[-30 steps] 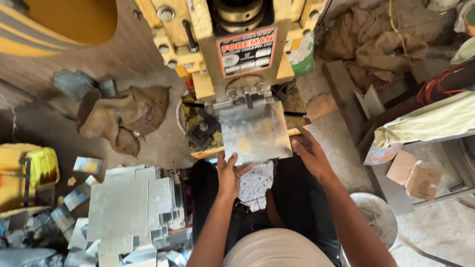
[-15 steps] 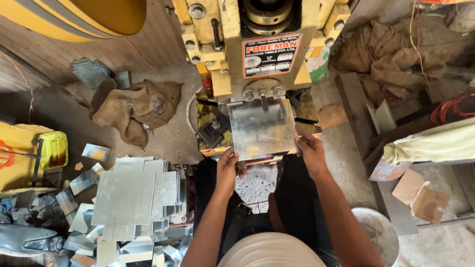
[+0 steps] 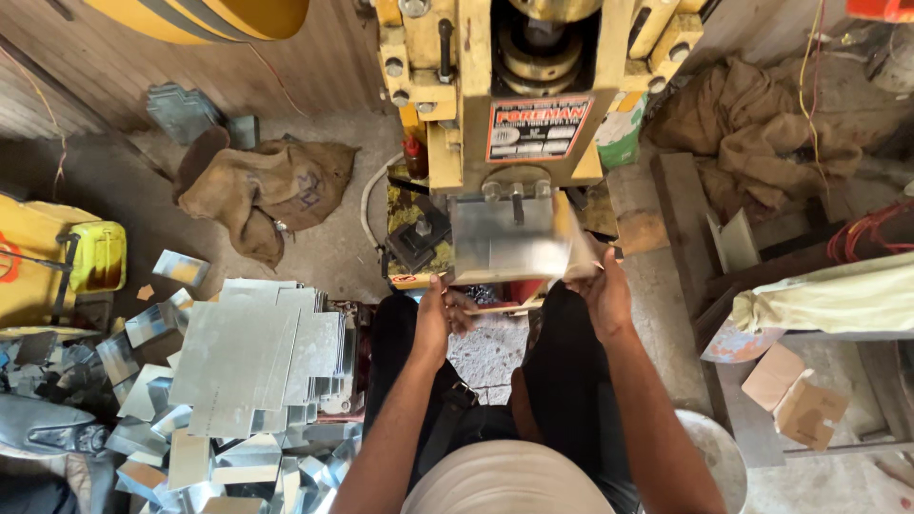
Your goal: The person operates a hydraulic press machine to bend metal sheets. They pick up flat metal pieces from a pile, place them into the machine's die, and activate the press to bend the metal. The finished bent pieces are then removed and placed into a separate pile.
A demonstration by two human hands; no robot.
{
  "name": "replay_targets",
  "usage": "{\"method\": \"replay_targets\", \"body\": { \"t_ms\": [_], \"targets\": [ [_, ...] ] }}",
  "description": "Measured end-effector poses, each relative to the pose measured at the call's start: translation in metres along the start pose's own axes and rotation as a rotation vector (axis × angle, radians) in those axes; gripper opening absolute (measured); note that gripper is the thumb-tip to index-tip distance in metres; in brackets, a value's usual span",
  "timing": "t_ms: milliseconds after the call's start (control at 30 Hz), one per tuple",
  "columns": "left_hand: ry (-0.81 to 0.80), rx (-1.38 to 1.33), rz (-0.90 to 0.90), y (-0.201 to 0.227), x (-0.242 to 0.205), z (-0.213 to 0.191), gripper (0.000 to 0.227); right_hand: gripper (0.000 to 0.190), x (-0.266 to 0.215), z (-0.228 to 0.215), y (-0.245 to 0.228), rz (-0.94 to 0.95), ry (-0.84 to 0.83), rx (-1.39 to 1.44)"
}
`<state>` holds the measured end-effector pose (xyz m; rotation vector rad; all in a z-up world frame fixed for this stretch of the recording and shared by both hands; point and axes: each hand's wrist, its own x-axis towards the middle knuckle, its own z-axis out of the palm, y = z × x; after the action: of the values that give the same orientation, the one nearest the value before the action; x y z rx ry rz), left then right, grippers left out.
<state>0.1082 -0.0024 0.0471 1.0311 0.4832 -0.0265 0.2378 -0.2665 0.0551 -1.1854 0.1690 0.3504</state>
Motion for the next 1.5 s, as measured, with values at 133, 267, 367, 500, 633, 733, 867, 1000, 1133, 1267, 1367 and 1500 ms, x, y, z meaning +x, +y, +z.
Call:
{"method": "replay_targets", "body": {
  "t_ms": [133,267,367,500,633,733,867,1000,1133,1267,1367,1500],
  "targets": [
    [-0.066,0.016,0.041,-0.002,0.002,-0.001,0.070,0.067,0.011,0.013,-0.017,0.065,-0.096,0.081],
    [-0.232,-0.021,0.064,-0.018,0.022,0.006,0.093,0.050,0.035,0.023,-0.022,0.126,-0.207,0.133],
    [-0.269,-0.034,0.051,-0.006,0.018,0.017,0.082,0.043,0.025,0.022,-0.011,-0.077,-0.102,0.184],
    [-0.261,0.084,0.029,0.009,-0.002,0.030,0.068,0.036,-0.026,0.038,0.013,-0.278,0.019,0.153],
    [-0.055,0.111,0.002,-0.005,0.012,0.028,0.051,0.027,-0.044,0.045,0.035,0.058,-0.176,0.052],
    [-0.018,0.080,0.197,-0.018,0.032,0.017,0.041,0.029,-0.040,0.051,0.054,0.094,-0.184,0.033],
    [0.003,0.138,0.154,-0.010,0.045,0.012,0.046,0.034,-0.019,0.053,0.066,0.046,-0.107,-0.116],
    [-0.003,0.145,0.019,-0.002,0.043,0.008,0.052,0.026,-0.013,0.054,0.072,-0.013,-0.068,-0.185],
    [-0.138,0.231,-0.147,-0.021,0.031,-0.013,0.051,0.026,-0.014,0.051,0.077,-0.033,-0.035,-0.250],
    [-0.455,0.412,-0.177,-0.031,0.011,-0.017,0.058,0.027,-0.009,0.045,0.082,-0.057,-0.035,-0.275],
    [-0.428,0.449,-0.166,-0.025,0.005,0.001,0.048,0.031,-0.008,0.036,0.084,-0.115,-0.163,-0.273],
    [-0.158,0.419,-0.092,0.001,0.027,0.037,0.037,0.039,-0.011,0.022,0.079,-0.020,-0.115,-0.160]
  ]
}}
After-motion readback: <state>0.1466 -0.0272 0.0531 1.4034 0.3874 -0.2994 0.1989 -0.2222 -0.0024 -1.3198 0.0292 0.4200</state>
